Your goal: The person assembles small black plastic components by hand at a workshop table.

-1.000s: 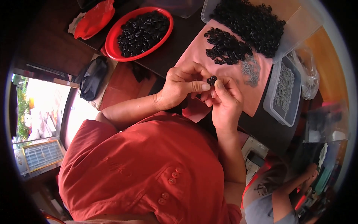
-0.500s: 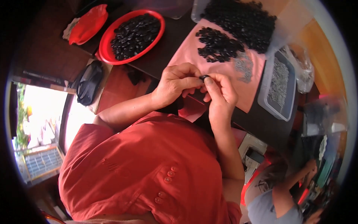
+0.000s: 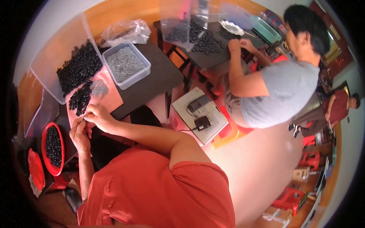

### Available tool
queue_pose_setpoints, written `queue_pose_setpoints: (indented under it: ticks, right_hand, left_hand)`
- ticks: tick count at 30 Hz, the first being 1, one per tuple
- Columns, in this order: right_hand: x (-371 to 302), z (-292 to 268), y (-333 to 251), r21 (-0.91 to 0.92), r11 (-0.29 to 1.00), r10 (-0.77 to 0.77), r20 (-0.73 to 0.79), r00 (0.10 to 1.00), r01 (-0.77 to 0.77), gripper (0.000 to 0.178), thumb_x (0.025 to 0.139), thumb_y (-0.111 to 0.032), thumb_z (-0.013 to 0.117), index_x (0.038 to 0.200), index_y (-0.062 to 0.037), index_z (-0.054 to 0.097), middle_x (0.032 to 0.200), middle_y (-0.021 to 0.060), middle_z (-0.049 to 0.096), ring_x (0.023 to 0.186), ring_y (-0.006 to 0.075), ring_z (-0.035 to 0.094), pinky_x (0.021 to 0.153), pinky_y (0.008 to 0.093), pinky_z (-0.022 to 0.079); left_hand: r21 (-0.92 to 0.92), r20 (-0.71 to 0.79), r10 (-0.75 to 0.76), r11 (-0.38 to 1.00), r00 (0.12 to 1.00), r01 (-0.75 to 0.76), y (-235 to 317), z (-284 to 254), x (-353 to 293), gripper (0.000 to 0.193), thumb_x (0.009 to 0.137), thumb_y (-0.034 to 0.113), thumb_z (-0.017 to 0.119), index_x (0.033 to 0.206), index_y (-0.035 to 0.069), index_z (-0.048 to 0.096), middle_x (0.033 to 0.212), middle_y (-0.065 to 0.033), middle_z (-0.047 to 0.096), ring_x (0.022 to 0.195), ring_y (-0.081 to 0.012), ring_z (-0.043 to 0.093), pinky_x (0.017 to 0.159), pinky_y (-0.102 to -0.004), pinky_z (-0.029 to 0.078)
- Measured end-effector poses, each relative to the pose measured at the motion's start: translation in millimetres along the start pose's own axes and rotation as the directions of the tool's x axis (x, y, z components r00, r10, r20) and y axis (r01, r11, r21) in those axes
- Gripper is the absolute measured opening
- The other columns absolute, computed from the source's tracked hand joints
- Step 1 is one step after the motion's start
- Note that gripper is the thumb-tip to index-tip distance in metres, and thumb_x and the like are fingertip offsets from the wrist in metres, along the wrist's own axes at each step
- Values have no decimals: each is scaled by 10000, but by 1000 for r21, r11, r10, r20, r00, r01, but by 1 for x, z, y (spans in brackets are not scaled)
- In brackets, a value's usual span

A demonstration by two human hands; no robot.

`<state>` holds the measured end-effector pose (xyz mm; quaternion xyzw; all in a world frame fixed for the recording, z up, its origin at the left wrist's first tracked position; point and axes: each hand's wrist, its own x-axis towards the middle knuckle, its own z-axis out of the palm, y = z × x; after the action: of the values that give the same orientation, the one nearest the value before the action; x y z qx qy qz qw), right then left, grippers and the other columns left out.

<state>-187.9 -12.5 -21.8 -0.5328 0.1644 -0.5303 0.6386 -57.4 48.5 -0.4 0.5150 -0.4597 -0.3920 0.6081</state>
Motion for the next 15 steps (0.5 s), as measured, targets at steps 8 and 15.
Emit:
queue_pose_setpoints:
  ticks: [8,15]
  right_hand:
    - [5,-1,8,-104,994,-20,-13,1000,18,124,921,-12,593,821,57,572,740,92,623,672,150,644,563,293,544]
    - [9,2,22,-218,973,-93,-97,991,69,158,817,-110,697,787,34,640,676,156,673,626,234,679,582,360,527]
  left_hand:
    - [30,-8,49,998,999,-49,-7,-1,1,159,949,128,557,958,-14,629,707,-33,608,551,-59,513,434,-174,341]
    - [73,-4,106,992,994,-105,-12,-5,1,162,967,139,545,940,2,627,707,-20,592,522,-45,470,439,-175,331]
